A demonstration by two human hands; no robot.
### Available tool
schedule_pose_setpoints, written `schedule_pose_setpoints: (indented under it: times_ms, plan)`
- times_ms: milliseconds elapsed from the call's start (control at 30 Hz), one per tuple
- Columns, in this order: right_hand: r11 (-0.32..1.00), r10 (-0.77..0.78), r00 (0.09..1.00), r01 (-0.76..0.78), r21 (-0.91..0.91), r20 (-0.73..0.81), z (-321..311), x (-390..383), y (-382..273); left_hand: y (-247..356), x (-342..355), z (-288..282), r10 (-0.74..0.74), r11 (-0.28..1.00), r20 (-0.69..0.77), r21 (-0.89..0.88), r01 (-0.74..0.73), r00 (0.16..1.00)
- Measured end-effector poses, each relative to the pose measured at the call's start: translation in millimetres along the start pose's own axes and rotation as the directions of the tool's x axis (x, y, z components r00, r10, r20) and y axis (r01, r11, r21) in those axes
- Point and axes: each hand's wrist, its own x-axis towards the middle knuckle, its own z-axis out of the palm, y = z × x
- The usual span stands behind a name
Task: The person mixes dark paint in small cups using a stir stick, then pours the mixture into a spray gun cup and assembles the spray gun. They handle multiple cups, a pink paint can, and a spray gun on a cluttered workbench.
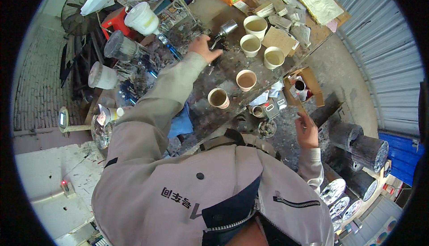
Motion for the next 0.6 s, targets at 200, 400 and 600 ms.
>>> schedule_pose_setpoints:
  times_ms: [200, 400, 600]
  plan:
    - [0.998, -0.053, 0.983, 0.060, -0.035, 0.177, 33.3, 12.6, -10.2, 32.6, 0.9, 20.7, -0.178, 0.959, 0.220, 0.258, 0.119, 0.959]
    - [0.995, -0.048, 0.975, 0.065, -0.075, 0.216, 45.5, 4.0, -6.1, 35.3, 18.6, 11.3, -0.275, 0.953, 0.288, 0.205, 0.222, 0.917]
    - [0.996, -0.015, 0.974, 0.033, -0.078, 0.226, 40.9, 2.5, -13.6, 12.2, 22.1, 14.8, -0.290, 0.947, 0.257, -0.062, 0.315, 0.922]
